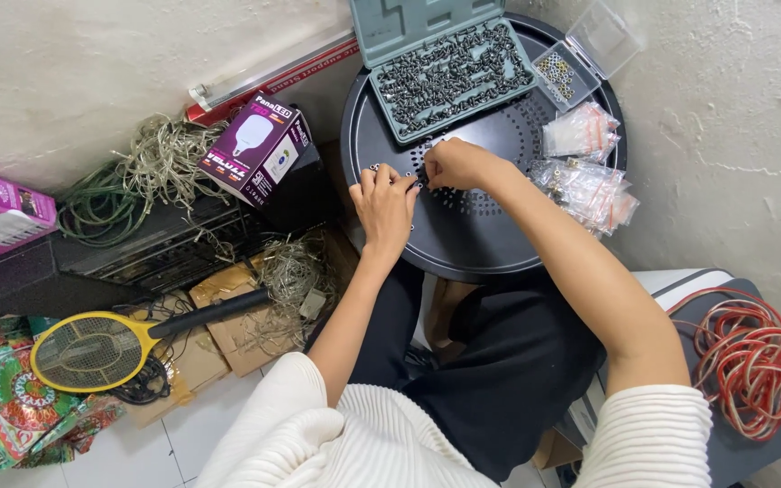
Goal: Sorting small metal electronic or mechanical components from a tray into an organizer case and small plastic bags.
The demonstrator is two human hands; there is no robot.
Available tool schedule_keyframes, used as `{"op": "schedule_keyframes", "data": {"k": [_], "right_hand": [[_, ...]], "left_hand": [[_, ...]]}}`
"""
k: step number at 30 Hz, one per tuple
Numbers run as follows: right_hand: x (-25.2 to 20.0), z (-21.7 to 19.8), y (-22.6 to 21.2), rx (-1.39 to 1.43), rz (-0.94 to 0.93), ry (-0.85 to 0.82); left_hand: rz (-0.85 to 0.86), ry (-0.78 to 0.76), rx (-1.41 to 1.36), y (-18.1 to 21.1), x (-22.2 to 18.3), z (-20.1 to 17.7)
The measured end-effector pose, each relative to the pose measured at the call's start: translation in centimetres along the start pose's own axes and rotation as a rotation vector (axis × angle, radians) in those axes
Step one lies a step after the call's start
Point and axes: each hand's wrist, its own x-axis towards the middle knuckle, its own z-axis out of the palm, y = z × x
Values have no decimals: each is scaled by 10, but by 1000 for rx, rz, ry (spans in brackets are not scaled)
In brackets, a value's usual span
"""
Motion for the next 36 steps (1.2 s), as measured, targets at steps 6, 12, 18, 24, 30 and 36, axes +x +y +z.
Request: {"op": "schedule_keyframes", "data": {"k": [6,12,18,24,30,36], "right_hand": [[7,7,26,-67,58,79],[-1,-3,44,13,105,113],[-22,-23,48,-3,128,254],[-32,-25,72,-113,201,448],[-21,-9,100,-234,332,477],[-11,-2,126,-339,375,488]], "left_hand": [[10,50,-34,9,4,23],[12,49,-40,11,4,26],[39,56,-89,10,9,27],[63,52,-80,16,22,34],[74,-6,-149,34,34,56],[101,12,-205,52,43,69]]}}
